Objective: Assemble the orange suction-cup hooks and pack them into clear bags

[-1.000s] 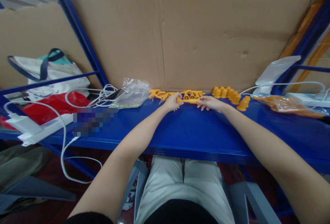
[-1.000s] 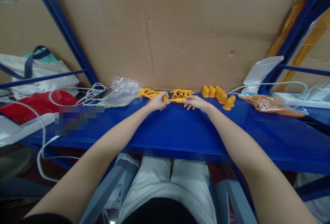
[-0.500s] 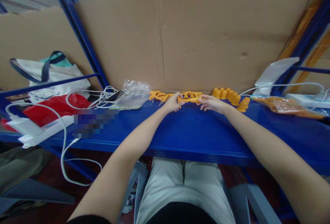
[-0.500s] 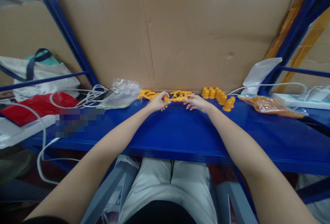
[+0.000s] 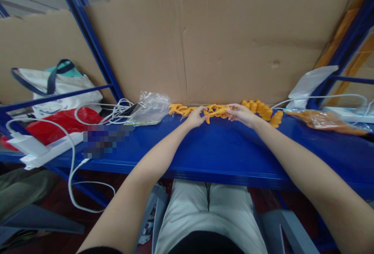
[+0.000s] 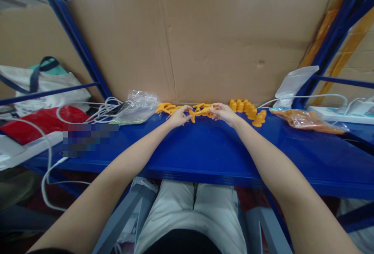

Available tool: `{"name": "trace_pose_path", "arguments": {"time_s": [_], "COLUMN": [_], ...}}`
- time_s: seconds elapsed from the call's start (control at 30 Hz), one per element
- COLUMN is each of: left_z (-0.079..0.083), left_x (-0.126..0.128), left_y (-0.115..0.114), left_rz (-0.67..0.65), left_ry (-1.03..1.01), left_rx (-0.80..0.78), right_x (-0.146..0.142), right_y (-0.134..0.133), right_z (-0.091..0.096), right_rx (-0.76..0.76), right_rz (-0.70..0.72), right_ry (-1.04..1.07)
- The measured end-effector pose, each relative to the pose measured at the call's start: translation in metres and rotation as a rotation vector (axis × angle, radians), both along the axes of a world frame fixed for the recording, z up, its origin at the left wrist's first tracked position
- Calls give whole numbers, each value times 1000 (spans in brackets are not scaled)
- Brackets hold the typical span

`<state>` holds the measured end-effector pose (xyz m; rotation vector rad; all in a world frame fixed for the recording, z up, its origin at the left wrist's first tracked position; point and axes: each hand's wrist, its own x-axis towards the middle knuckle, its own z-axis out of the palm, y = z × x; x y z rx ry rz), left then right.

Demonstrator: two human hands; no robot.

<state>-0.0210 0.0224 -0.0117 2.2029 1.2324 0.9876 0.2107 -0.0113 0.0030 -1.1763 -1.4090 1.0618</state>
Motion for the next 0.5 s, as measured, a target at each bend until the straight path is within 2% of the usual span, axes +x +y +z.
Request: {"name": "trace_pose_path", "arguments": {"time_s": [0.17,0.3,0.4,0.5], "left_z": [-5,-7,-8,-9], "left_x": [-3,-5,-7,-8], "left_y": [10,12,12,12], "left_rz": [52,111,137,168], "left_ry": [-9,111,228,332], "left_rx": [144,218,294,313], "right_x": [11,23,30,32], "right_y": [17,33,34,22], "right_z": [-4,-9,-11,-11], "right_rx": [204,446,562,598], "right_rz": [-102,-274,-409,-530], "right_ry": [43,-16,-236,-601]}}
